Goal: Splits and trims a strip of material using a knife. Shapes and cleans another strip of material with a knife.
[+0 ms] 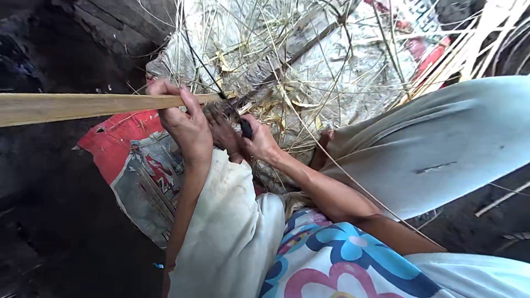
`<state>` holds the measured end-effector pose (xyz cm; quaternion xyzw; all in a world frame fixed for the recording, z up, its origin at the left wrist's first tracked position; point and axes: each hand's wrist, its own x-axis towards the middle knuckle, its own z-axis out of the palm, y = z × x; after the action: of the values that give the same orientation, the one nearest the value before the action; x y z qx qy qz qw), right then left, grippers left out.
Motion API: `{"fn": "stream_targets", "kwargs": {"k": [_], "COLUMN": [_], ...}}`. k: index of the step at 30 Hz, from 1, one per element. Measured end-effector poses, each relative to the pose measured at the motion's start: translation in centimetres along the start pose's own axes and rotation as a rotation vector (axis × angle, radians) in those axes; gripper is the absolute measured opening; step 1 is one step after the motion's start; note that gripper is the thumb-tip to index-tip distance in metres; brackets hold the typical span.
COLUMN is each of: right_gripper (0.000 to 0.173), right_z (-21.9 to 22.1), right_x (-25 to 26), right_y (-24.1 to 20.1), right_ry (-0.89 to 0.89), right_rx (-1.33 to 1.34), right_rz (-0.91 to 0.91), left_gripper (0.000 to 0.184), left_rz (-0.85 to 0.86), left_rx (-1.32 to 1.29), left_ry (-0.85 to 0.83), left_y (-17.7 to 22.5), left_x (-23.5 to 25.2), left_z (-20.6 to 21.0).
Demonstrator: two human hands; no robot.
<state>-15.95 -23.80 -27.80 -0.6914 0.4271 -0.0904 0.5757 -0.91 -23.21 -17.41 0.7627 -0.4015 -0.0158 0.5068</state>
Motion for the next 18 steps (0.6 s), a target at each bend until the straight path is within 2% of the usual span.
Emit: {"fn": "stream_targets", "kwargs": {"k": [4,5,8,10,13,14,16,18], "right_gripper": [0.055,0.055,0.055,0.055,0.054,0.055,0.052,0.052], "right_z": [-0.6,-0.4,-0.4,-0.5,-0.9,-0.8,-0.5,-1.0], "right_x": [0.3,0.6,2.0,1.4,1.2,1.4,2.3,2.5], "right_y": [-1.6,-0.9,0.5,-0.5,-1.1,-0.3,1.1,0.2], "right_ry": [0.074,0.045,-0.077,-0.062,0.053,0.035,-0.079,-0.096], "right_rx": [-0.041,-0.045,-0.049,-0.053,-0.064,-0.057,-0.005,0.013], "right_rz": [-0.198,-0.171,0.085,0.077,-0.131,-0.108,0.079,0.110], "left_gripper": [0.010,0.010,0.009,0.009,0.010,0.012,0.015,0.014], "left_rz": [0.020,0.019,0.061,0.089,0.101,0.088,0.031,0.022], "left_rx": [0.005,0.013,0.047,0.068,0.066,0.054,0.043,0.028], "left_ry": [-0.020,-0.024,-0.011,-0.024,-0.059,-0.062,-0.078,-0.054], "left_y": [1.0,1.0,0.7,1.1,1.8,1.7,1.4,1.1], "left_x": [-0.2,-0.4,-0.1,-0.1,-0.1,-0.3,0.0,0.4], "left_z": [0.8,0.8,0.5,0.6,1.3,1.3,0.5,0.5]}}
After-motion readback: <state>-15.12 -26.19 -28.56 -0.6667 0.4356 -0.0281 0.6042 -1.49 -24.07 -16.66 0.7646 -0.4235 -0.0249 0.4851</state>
